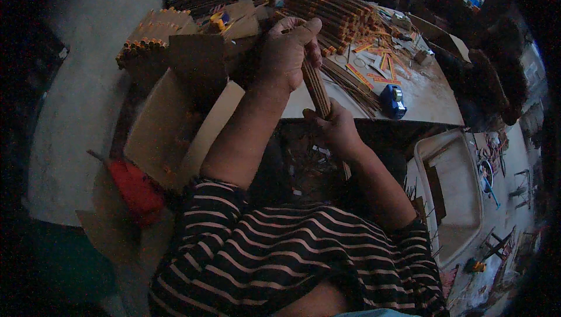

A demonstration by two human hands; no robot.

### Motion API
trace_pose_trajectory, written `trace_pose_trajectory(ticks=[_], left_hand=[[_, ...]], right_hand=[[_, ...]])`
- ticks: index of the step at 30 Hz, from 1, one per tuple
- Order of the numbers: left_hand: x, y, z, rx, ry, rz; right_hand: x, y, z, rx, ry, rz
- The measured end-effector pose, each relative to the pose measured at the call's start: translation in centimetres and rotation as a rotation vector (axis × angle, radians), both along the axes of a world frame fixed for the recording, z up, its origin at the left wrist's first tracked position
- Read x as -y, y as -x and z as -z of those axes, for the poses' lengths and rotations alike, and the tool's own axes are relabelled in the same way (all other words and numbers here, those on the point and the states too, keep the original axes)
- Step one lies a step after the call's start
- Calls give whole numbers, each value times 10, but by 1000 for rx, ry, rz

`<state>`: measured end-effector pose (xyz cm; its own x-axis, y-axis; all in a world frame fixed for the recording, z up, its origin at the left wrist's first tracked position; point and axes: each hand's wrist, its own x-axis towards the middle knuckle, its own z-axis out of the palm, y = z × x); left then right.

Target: The person gathers thin wooden sticks into bundles, aligns them, and wraps the ends with small paper labels and tape. The person repeats this process for multiple bundles, placing finished bundles on the table.

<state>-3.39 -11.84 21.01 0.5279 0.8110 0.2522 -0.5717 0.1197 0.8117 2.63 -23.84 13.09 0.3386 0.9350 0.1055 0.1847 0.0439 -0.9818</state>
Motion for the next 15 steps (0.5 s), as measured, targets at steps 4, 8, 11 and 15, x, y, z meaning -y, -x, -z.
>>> trace_pose_trajectory(ticks=[4, 8, 11, 15], left_hand=[[9, 18, -15, 172, -11, 323], [26, 10, -30, 94, -219, 146], [30, 7, -52, 69, -383, -36], [6, -8, -51, 44, -541, -110]], right_hand=[[15, 3, -21, -71, 176, -197], [-4, -11, -8, 118, 46, -112], [-31, -21, -15, 160, -174, -88], [-69, -42, -1, 127, -214, -85]])
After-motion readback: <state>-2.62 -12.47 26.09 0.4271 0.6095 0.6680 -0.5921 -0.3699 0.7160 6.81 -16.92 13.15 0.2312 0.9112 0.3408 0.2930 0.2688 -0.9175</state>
